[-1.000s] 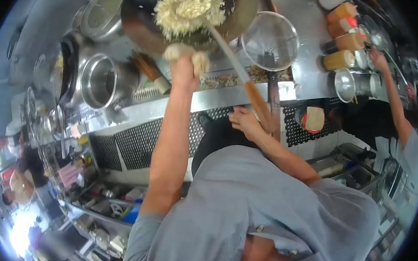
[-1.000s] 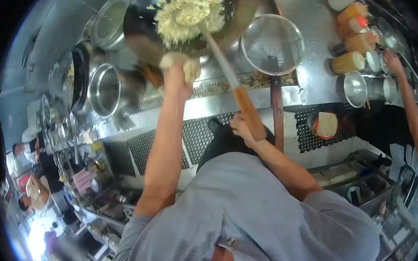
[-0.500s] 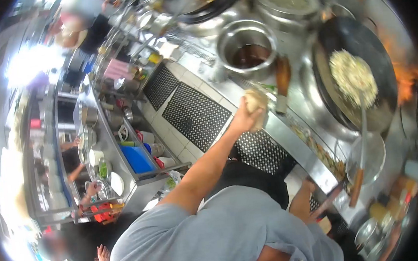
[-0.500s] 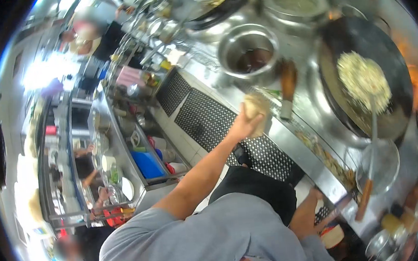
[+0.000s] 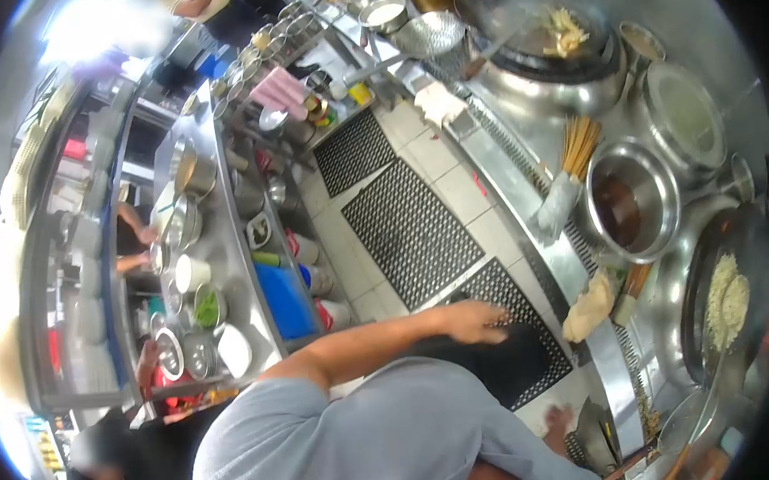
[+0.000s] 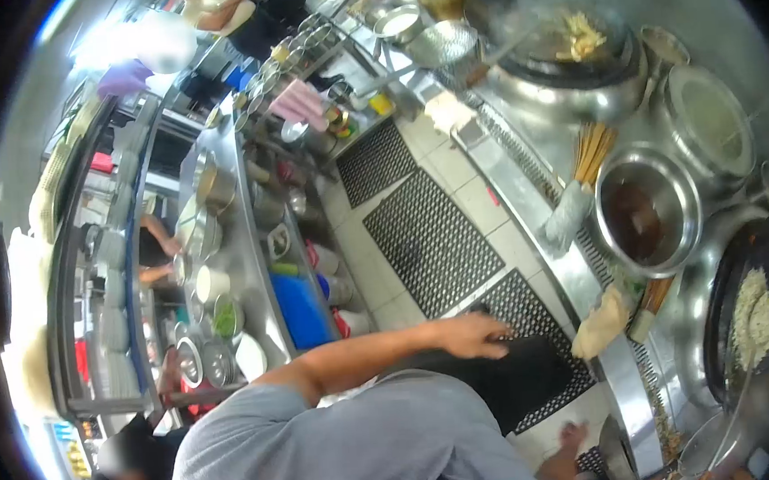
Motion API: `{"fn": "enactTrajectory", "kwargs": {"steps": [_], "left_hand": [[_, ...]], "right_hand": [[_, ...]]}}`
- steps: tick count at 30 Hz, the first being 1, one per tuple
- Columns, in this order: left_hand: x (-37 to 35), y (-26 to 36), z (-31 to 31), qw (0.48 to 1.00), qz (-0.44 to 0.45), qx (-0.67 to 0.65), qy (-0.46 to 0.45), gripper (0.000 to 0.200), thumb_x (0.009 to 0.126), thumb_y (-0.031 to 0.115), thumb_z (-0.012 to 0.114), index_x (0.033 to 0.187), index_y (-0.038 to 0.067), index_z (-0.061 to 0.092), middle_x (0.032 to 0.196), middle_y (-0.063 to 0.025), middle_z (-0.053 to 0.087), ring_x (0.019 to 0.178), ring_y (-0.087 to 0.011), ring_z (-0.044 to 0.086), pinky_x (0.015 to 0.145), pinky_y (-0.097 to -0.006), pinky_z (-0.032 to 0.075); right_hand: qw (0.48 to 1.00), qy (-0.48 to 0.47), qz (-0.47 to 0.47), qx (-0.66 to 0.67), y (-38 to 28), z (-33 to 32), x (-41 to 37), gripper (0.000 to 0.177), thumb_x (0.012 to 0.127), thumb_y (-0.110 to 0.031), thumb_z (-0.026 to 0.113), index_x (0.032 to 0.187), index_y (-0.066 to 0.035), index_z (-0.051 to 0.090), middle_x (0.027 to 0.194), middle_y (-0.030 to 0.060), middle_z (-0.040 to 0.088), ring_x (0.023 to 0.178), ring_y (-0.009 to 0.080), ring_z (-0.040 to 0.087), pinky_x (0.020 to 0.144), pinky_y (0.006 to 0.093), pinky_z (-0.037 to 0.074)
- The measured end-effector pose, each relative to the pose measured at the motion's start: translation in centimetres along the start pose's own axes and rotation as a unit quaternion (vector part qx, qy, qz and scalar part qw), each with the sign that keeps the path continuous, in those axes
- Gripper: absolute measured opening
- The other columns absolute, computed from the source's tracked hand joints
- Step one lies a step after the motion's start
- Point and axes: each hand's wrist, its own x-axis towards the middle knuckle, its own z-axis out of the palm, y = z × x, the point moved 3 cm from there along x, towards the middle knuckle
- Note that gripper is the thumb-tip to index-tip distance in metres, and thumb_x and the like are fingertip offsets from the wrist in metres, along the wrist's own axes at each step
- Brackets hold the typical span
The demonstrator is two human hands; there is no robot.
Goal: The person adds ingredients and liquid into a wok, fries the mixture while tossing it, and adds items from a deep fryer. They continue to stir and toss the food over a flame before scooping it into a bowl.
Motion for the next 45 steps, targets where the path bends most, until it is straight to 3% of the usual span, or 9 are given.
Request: {"fn": "enactTrajectory", "kwargs": {"steps": [3, 7, 11, 15, 21, 25, 28, 33, 45], "left_hand": [[-5.7, -4.9, -1.4, 0.979, -0.124, 0.110, -0.121, 0.045, 0.088, 0.037, 0.058, 0.119, 0.005, 0.058, 0.102, -0.0205, 0.064, 0.096, -0.0336, 0.061, 0.084, -0.0425, 0.047], [-7.9, -10.8, -6.4, 0.988, -0.150, 0.017, 0.022, 0.046, 0.090, 0.040, 0.056, 0.121, 0.007, 0.058, 0.112, -0.0181, 0.064, 0.105, -0.0325, 0.061, 0.090, -0.0394, 0.047], [-10.1, -13.0, -18.4, 0.974, -0.114, -0.096, 0.169, 0.035, 0.093, 0.032, 0.055, 0.110, 0.004, 0.064, 0.103, -0.0124, 0.068, 0.098, -0.0246, 0.063, 0.087, -0.0346, 0.048], [-13.8, -16.3, -33.5, 0.925, -0.077, -0.264, 0.264, 0.028, 0.097, 0.028, 0.054, 0.099, 0.003, 0.065, 0.092, -0.0002, 0.065, 0.087, -0.0095, 0.058, 0.077, -0.0250, 0.047], [-17.5, -22.4, -53.7, 0.822, -0.050, -0.372, 0.428, 0.017, 0.096, 0.022, 0.055, 0.102, 0.006, 0.058, 0.109, -0.0068, 0.064, 0.092, -0.0138, 0.061, 0.076, -0.0266, 0.048], [-17.7, -25.6, -64.1, 0.812, -0.073, -0.322, 0.482, 0.021, 0.094, 0.017, 0.057, 0.111, 0.005, 0.055, 0.108, -0.0076, 0.064, 0.091, -0.0150, 0.062, 0.074, -0.0253, 0.048], [-16.2, -28.8, -73.3, 0.819, -0.111, -0.120, 0.549, 0.035, 0.091, 0.022, 0.060, 0.119, 0.003, 0.051, 0.106, -0.0118, 0.063, 0.093, -0.0212, 0.062, 0.075, -0.0315, 0.049], [-9.4, -36.3, -94.2, 0.742, -0.148, 0.265, 0.597, 0.064, 0.078, 0.027, 0.070, 0.128, 0.000, 0.041, 0.120, -0.0268, 0.053, 0.100, -0.0394, 0.059, 0.086, -0.0476, 0.047], [0.5, -46.9, -111.2, 0.885, -0.237, 0.218, 0.336, 0.086, 0.083, 0.011, 0.059, 0.150, 0.006, 0.004, 0.124, -0.0306, 0.048, 0.107, -0.0433, 0.058, 0.089, -0.0493, 0.047]], "right_hand": [[0.909, -0.078, -0.217, -0.346, 1.5, 21.4, -5.4, 0.037, 0.090, -0.029, 0.045, 0.102, 0.001, 0.062, 0.089, 0.0189, 0.062, 0.077, 0.0303, 0.057, 0.067, 0.0389, 0.046], [0.577, -0.164, -0.507, -0.619, -7.2, 47.3, -30.5, 0.037, 0.090, -0.023, 0.051, 0.117, 0.001, 0.060, 0.109, 0.0241, 0.064, 0.102, 0.0393, 0.061, 0.088, 0.0432, 0.047], [0.580, -0.351, -0.573, -0.461, -10.1, 63.4, -44.4, 0.030, 0.093, -0.019, 0.055, 0.116, -0.001, 0.061, 0.105, 0.0176, 0.068, 0.095, 0.0287, 0.066, 0.077, 0.0359, 0.052], [0.704, -0.626, -0.247, -0.227, -10.8, 79.9, -52.9, 0.044, 0.096, -0.026, 0.055, 0.135, -0.007, 0.047, 0.110, 0.0107, 0.065, 0.092, 0.0189, 0.065, 0.072, 0.0325, 0.052], [0.772, -0.623, -0.122, 0.028, -17.2, 107.7, -60.1, 0.077, 0.089, -0.054, 0.056, 0.144, -0.009, 0.027, 0.128, 0.0218, 0.049, 0.111, 0.0336, 0.056, 0.091, 0.0483, 0.047], [0.751, -0.633, -0.028, 0.186, -22.6, 119.5, -62.4, 0.042, 0.097, -0.034, 0.050, 0.127, -0.006, 0.040, 0.100, 0.0173, 0.058, 0.089, 0.0290, 0.063, 0.077, 0.0416, 0.054], [0.810, -0.532, -0.208, 0.130, -24.0, 121.5, -63.7, 0.025, 0.094, -0.011, 0.047, 0.119, -0.009, 0.045, 0.072, 0.0050, 0.054, 0.046, 0.0107, 0.044, 0.037, 0.0248, 0.035], [0.802, -0.443, -0.398, -0.037, -28.2, 123.0, -64.5, 0.023, 0.094, -0.009, 0.040, 0.117, -0.007, 0.043, 0.068, 0.0071, 0.054, 0.040, 0.0111, 0.045, 0.032, 0.0259, 0.034], [0.575, -0.083, -0.671, -0.461, -37.6, 141.6, -75.1, 0.041, 0.083, -0.005, 0.043, 0.122, -0.003, 0.054, 0.084, 0.0272, 0.065, 0.069, 0.0379, 0.065, 0.063, 0.0448, 0.049]]}}
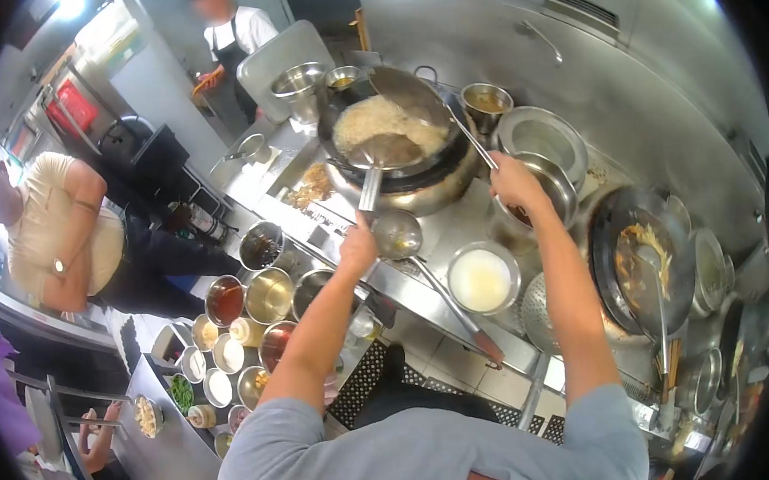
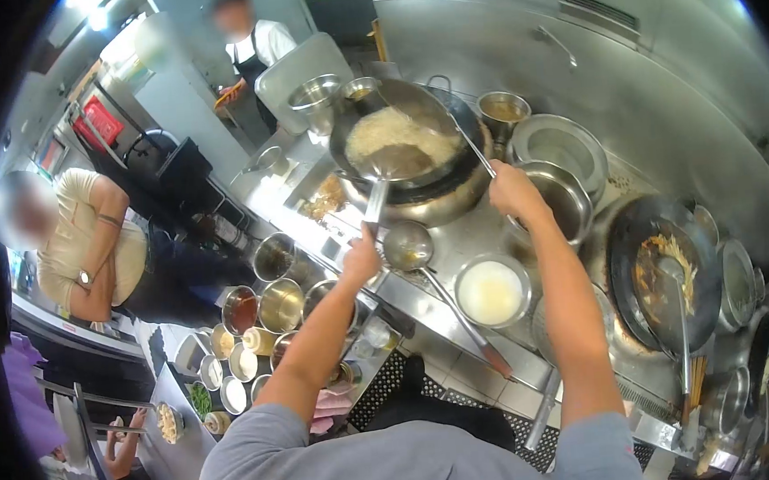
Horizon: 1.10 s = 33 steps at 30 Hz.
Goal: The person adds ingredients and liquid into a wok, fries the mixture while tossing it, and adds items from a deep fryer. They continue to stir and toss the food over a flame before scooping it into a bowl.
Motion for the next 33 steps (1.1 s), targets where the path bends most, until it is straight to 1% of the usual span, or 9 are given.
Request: {"fn": "enactTrajectory", "kwargs": {"steps": [5, 12, 13, 16, 19, 22, 23, 27, 33], "left_hand": [[-0.3, -1.0, 0.3, 0.997, 0.050, -0.051, 0.021, 0.078, 0.086, 0.012, 0.050, 0.149, 0.002, 0.005, 0.116, -0.0319, 0.049, 0.094, -0.0475, 0.060, 0.079, -0.0520, 0.049], [-1.0, -0.5, -0.5, 0.992, 0.060, -0.095, 0.052, 0.084, 0.081, 0.006, 0.052, 0.149, 0.002, 0.003, 0.117, -0.0336, 0.045, 0.086, -0.0480, 0.061, 0.075, -0.0519, 0.050], [-1.2, -0.3, -0.6, 0.992, 0.065, -0.097, 0.042, 0.085, 0.080, 0.005, 0.053, 0.149, 0.002, 0.002, 0.117, -0.0340, 0.044, 0.086, -0.0479, 0.061, 0.075, -0.0518, 0.050], [-1.5, -0.5, -1.4, 0.993, 0.065, -0.099, 0.024, 0.090, 0.078, 0.005, 0.058, 0.148, 0.001, 0.002, 0.117, -0.0336, 0.044, 0.087, -0.0470, 0.061, 0.074, -0.0514, 0.050], [-1.4, -0.1, -1.9, 0.994, 0.055, -0.093, 0.013, 0.096, 0.077, 0.009, 0.067, 0.148, -0.001, 0.003, 0.116, -0.0307, 0.044, 0.089, -0.0452, 0.060, 0.074, -0.0504, 0.050], [-1.4, -0.1, -1.6, 0.993, 0.071, -0.095, 0.004, 0.093, 0.079, 0.008, 0.064, 0.148, -0.002, 0.001, 0.114, -0.0305, 0.045, 0.087, -0.0449, 0.060, 0.074, -0.0496, 0.050], [-0.8, -0.5, -0.5, 0.992, 0.085, -0.088, 0.028, 0.089, 0.079, 0.004, 0.055, 0.148, -0.001, -0.002, 0.114, -0.0351, 0.045, 0.083, -0.0477, 0.060, 0.073, -0.0496, 0.050], [-1.2, -0.4, -1.8, 0.993, 0.082, -0.088, 0.005, 0.087, 0.079, 0.003, 0.055, 0.147, -0.002, 0.001, 0.113, -0.0345, 0.045, 0.085, -0.0482, 0.060, 0.073, -0.0502, 0.050], [-1.2, 0.1, -4.9, 0.990, 0.100, -0.103, 0.007, 0.082, 0.081, 0.004, 0.052, 0.146, -0.004, 0.003, 0.114, -0.0372, 0.045, 0.088, -0.0502, 0.059, 0.075, -0.0511, 0.049]], "right_hand": [[0.976, 0.049, -0.061, -0.203, -3.5, 4.1, 5.8, 0.044, 0.081, -0.001, 0.044, 0.124, -0.001, 0.054, 0.098, 0.0322, 0.062, 0.095, 0.0447, 0.061, 0.084, 0.0504, 0.047], [0.957, -0.086, -0.151, -0.231, -9.2, 5.2, 10.8, 0.046, 0.078, 0.001, 0.043, 0.122, 0.000, 0.056, 0.102, 0.0318, 0.061, 0.099, 0.0448, 0.059, 0.087, 0.0473, 0.048], [0.963, -0.035, -0.150, -0.223, -9.4, 5.7, 11.3, 0.043, 0.078, 0.001, 0.042, 0.118, 0.001, 0.059, 0.102, 0.0317, 0.061, 0.099, 0.0445, 0.059, 0.088, 0.0464, 0.047], [0.973, 0.026, -0.126, -0.191, -9.2, 5.6, 11.1, 0.038, 0.080, -0.003, 0.043, 0.114, -0.001, 0.061, 0.098, 0.0294, 0.063, 0.095, 0.0436, 0.061, 0.085, 0.0479, 0.048], [0.986, -0.041, -0.026, -0.158, -11.2, 3.9, 9.4, 0.037, 0.081, -0.004, 0.044, 0.113, -0.001, 0.062, 0.099, 0.0302, 0.062, 0.096, 0.0435, 0.061, 0.085, 0.0476, 0.048], [0.984, -0.078, -0.015, -0.161, -10.3, 5.5, 10.3, 0.042, 0.077, 0.000, 0.044, 0.116, 0.000, 0.060, 0.101, 0.0336, 0.060, 0.099, 0.0437, 0.060, 0.089, 0.0458, 0.047], [0.976, -0.026, -0.068, -0.205, -6.8, 7.1, 12.2, 0.043, 0.077, -0.001, 0.045, 0.119, -0.001, 0.059, 0.102, 0.0315, 0.061, 0.099, 0.0428, 0.060, 0.089, 0.0465, 0.047], [0.990, 0.048, -0.050, -0.125, -5.8, 2.9, 6.4, 0.043, 0.080, -0.006, 0.046, 0.122, -0.003, 0.057, 0.103, 0.0291, 0.062, 0.099, 0.0430, 0.059, 0.087, 0.0471, 0.046], [0.971, -0.086, 0.217, -0.042, -7.3, -0.3, 1.1, 0.043, 0.084, -0.008, 0.045, 0.126, -0.005, 0.054, 0.098, 0.0278, 0.064, 0.095, 0.0439, 0.060, 0.086, 0.0466, 0.046]]}}
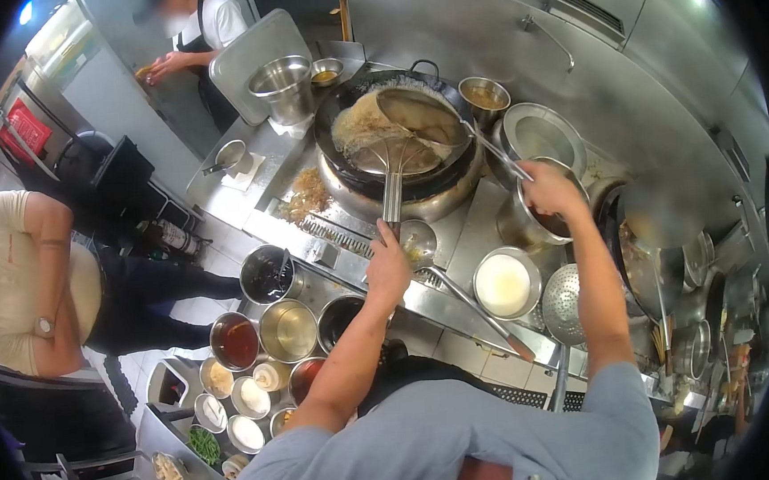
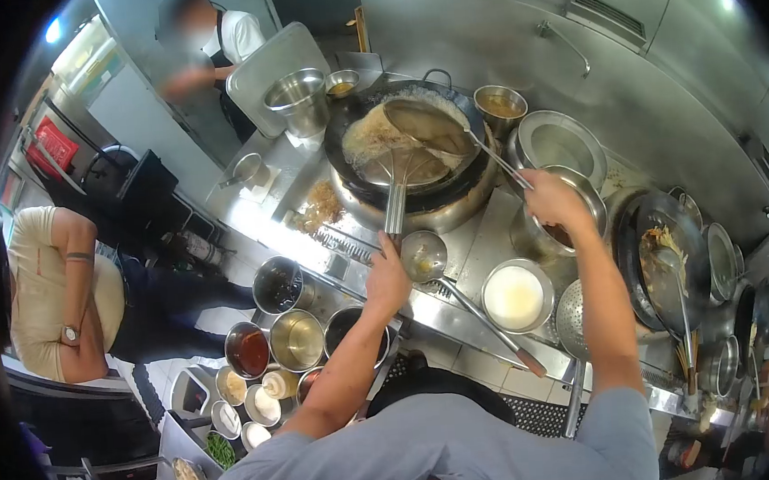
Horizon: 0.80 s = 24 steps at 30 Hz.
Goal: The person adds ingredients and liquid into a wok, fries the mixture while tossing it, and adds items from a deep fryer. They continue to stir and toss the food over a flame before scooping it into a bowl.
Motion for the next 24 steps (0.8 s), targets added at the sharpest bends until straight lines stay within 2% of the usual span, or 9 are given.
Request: {"fn": "enactTrajectory", "kwargs": {"steps": [4, 6, 7, 11, 14, 17, 18, 20, 24], "left_hand": [[0.4, 0.7, -0.7, 1.000, 0.004, 0.022, -0.001, 0.080, 0.083, 0.007, 0.050, 0.146, -0.005, 0.003, 0.114, -0.0372, 0.045, 0.091, -0.0499, 0.059, 0.077, -0.0505, 0.050], [0.4, 0.8, -1.2, 0.999, -0.006, 0.039, -0.022, 0.079, 0.085, 0.008, 0.050, 0.146, -0.006, 0.003, 0.116, -0.0347, 0.045, 0.092, -0.0479, 0.060, 0.080, -0.0498, 0.049], [0.2, 0.8, -1.3, 0.998, -0.010, 0.051, -0.035, 0.079, 0.085, 0.008, 0.050, 0.146, -0.006, 0.002, 0.117, -0.0334, 0.045, 0.093, -0.0469, 0.060, 0.081, -0.0494, 0.049], [0.4, 0.8, -1.9, 0.996, -0.024, 0.078, -0.028, 0.078, 0.086, 0.009, 0.050, 0.146, -0.006, 0.004, 0.117, -0.0340, 0.046, 0.093, -0.0478, 0.060, 0.081, -0.0502, 0.049], [0.2, 0.2, -2.8, 0.996, -0.006, 0.083, -0.012, 0.079, 0.083, 0.009, 0.054, 0.146, -0.005, 0.008, 0.116, -0.0357, 0.047, 0.094, -0.0491, 0.059, 0.082, -0.0518, 0.049], [0.4, -1.3, -5.8, 0.997, 0.009, 0.075, -0.024, 0.079, 0.080, 0.006, 0.053, 0.145, -0.005, 0.010, 0.112, -0.0375, 0.051, 0.094, -0.0500, 0.058, 0.083, -0.0520, 0.048], [0.4, -1.8, -6.9, 0.998, 0.052, 0.034, 0.011, 0.077, 0.079, 0.006, 0.052, 0.144, -0.006, 0.012, 0.111, -0.0376, 0.053, 0.095, -0.0501, 0.058, 0.083, -0.0519, 0.047], [0.1, -2.3, -9.2, 0.986, 0.137, -0.045, 0.079, 0.075, 0.077, 0.004, 0.051, 0.142, -0.007, 0.015, 0.108, -0.0379, 0.055, 0.097, -0.0504, 0.057, 0.084, -0.0516, 0.046], [4.2, -0.5, -13.0, 0.990, 0.035, -0.080, 0.110, 0.056, 0.079, 0.005, 0.048, 0.131, -0.007, 0.028, 0.108, -0.0368, 0.057, 0.102, -0.0487, 0.057, 0.086, -0.0509, 0.045]], "right_hand": [[0.953, 0.178, -0.225, -0.098, 1.3, 3.3, 5.1, 0.043, 0.084, -0.005, 0.043, 0.125, -0.002, 0.053, 0.101, 0.0296, 0.062, 0.098, 0.0444, 0.060, 0.088, 0.0481, 0.046], [0.951, 0.182, -0.232, -0.088, 0.7, 3.6, 6.2, 0.041, 0.084, -0.005, 0.043, 0.123, -0.003, 0.055, 0.101, 0.0291, 0.062, 0.098, 0.0447, 0.059, 0.088, 0.0479, 0.046], [0.952, 0.184, -0.232, -0.080, 0.0, 3.7, 6.2, 0.041, 0.084, -0.005, 0.043, 0.122, -0.003, 0.056, 0.102, 0.0289, 0.062, 0.098, 0.0448, 0.059, 0.089, 0.0478, 0.046], [0.977, 0.049, -0.208, -0.021, -4.6, 3.7, 4.7, 0.044, 0.082, -0.005, 0.043, 0.124, -0.006, 0.055, 0.097, 0.0287, 0.063, 0.096, 0.0460, 0.058, 0.087, 0.0475, 0.046], [0.985, 0.043, -0.168, -0.026, -3.5, 5.3, 7.8, 0.047, 0.081, -0.004, 0.041, 0.126, -0.005, 0.053, 0.090, 0.0289, 0.065, 0.082, 0.0428, 0.064, 0.074, 0.0465, 0.051], [0.979, 0.081, -0.089, 0.163, -1.6, 5.4, 5.2, 0.048, 0.081, -0.003, 0.040, 0.128, -0.006, 0.052, 0.080, 0.0264, 0.066, 0.063, 0.0352, 0.067, 0.055, 0.0433, 0.052], [0.974, 0.112, -0.088, 0.174, -0.1, 5.8, 6.0, 0.051, 0.085, -0.006, 0.037, 0.134, -0.012, 0.047, 0.065, 0.0114, 0.061, 0.045, 0.0196, 0.056, 0.041, 0.0345, 0.046], [0.973, 0.153, -0.065, 0.158, 0.5, 5.4, 6.0, 0.050, 0.085, -0.006, 0.037, 0.134, -0.008, 0.045, 0.065, 0.0123, 0.060, 0.044, 0.0210, 0.057, 0.041, 0.0347, 0.046], [0.967, 0.208, -0.037, 0.144, 0.5, 6.0, 7.4, 0.038, 0.083, -0.002, 0.040, 0.119, 0.004, 0.048, 0.070, 0.0232, 0.065, 0.050, 0.0303, 0.064, 0.047, 0.0401, 0.051]]}}
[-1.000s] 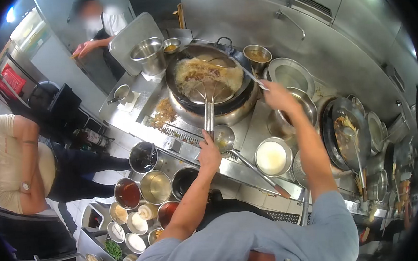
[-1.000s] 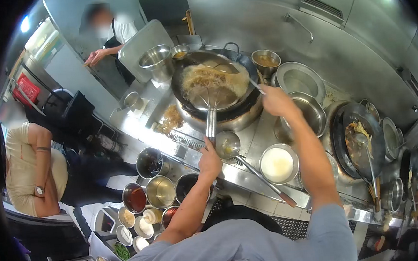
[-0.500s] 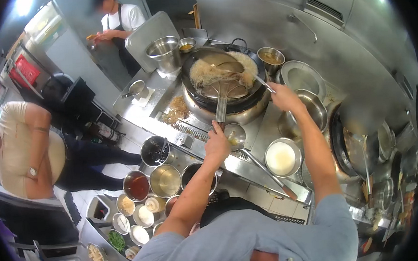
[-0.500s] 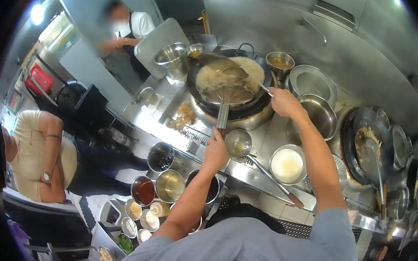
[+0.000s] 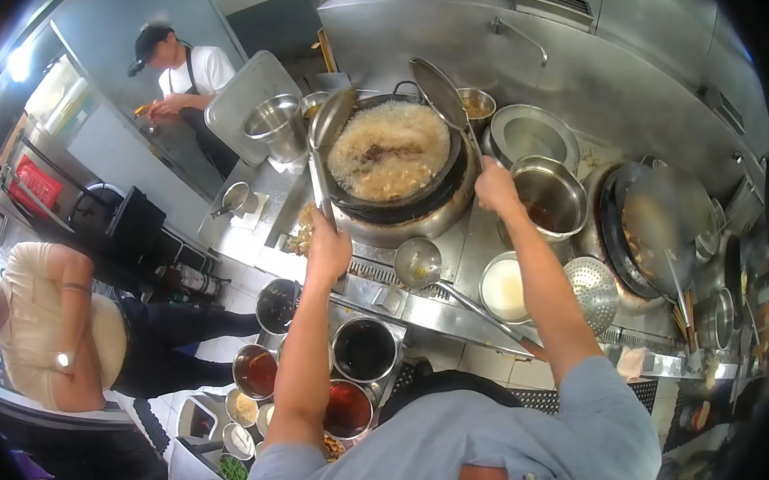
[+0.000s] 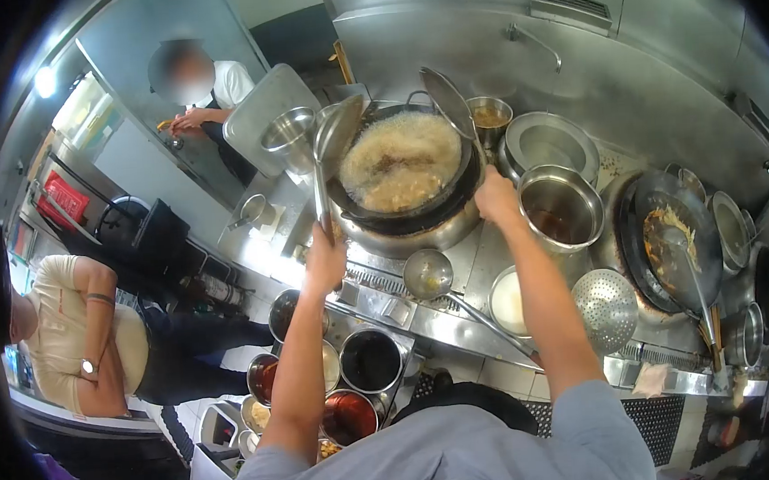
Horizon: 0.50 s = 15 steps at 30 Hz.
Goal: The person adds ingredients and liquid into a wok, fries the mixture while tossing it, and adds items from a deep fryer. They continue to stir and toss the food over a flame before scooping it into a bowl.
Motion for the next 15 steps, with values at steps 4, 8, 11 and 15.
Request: {"fn": "enactTrajectory", "kwargs": {"steps": [4, 8, 11, 15], "left_hand": [[8.2, -3.5, 6.6, 0.993, -0.103, -0.059, 0.013, 0.042, 0.083, 0.006, 0.045, 0.121, -0.006, 0.035, 0.103, -0.0343, 0.059, 0.094, -0.0452, 0.061, 0.078, -0.0497, 0.048], [10.2, -1.5, 12.4, 0.876, -0.241, -0.415, -0.041, 0.018, 0.082, 0.003, 0.045, 0.099, -0.003, 0.043, 0.080, -0.0200, 0.055, 0.063, -0.0320, 0.058, 0.050, -0.0454, 0.044], [11.1, 0.0, 13.6, 0.761, -0.293, -0.572, -0.083, 0.008, 0.081, -0.002, 0.044, 0.088, 0.001, 0.044, 0.069, -0.0105, 0.046, 0.052, -0.0227, 0.047, 0.042, -0.0385, 0.039], [13.0, 0.5, 14.3, 0.648, -0.283, -0.696, -0.126, 0.008, 0.080, -0.006, 0.042, 0.081, 0.002, 0.044, 0.066, -0.0078, 0.043, 0.052, -0.0169, 0.044, 0.043, -0.0302, 0.039]], "right_hand": [[0.985, -0.037, 0.090, 0.145, 0.9, 6.3, 2.2, 0.042, 0.083, 0.002, 0.038, 0.123, 0.002, 0.048, 0.062, 0.0151, 0.058, 0.044, 0.0211, 0.056, 0.036, 0.0324, 0.042], [0.895, -0.122, 0.182, 0.389, 0.4, 12.9, 3.3, 0.020, 0.084, 0.003, 0.039, 0.099, 0.003, 0.053, 0.058, 0.0111, 0.050, 0.041, 0.0147, 0.045, 0.033, 0.0264, 0.032], [0.858, -0.183, 0.193, 0.440, -0.8, 14.3, 4.3, 0.011, 0.085, 0.002, 0.042, 0.081, 0.002, 0.052, 0.058, 0.0090, 0.048, 0.041, 0.0133, 0.045, 0.032, 0.0253, 0.031], [0.918, -0.197, 0.109, 0.326, -2.9, 11.6, 3.8, 0.020, 0.082, 0.000, 0.043, 0.097, 0.004, 0.055, 0.060, 0.0120, 0.056, 0.043, 0.0168, 0.052, 0.034, 0.0288, 0.037]]}}
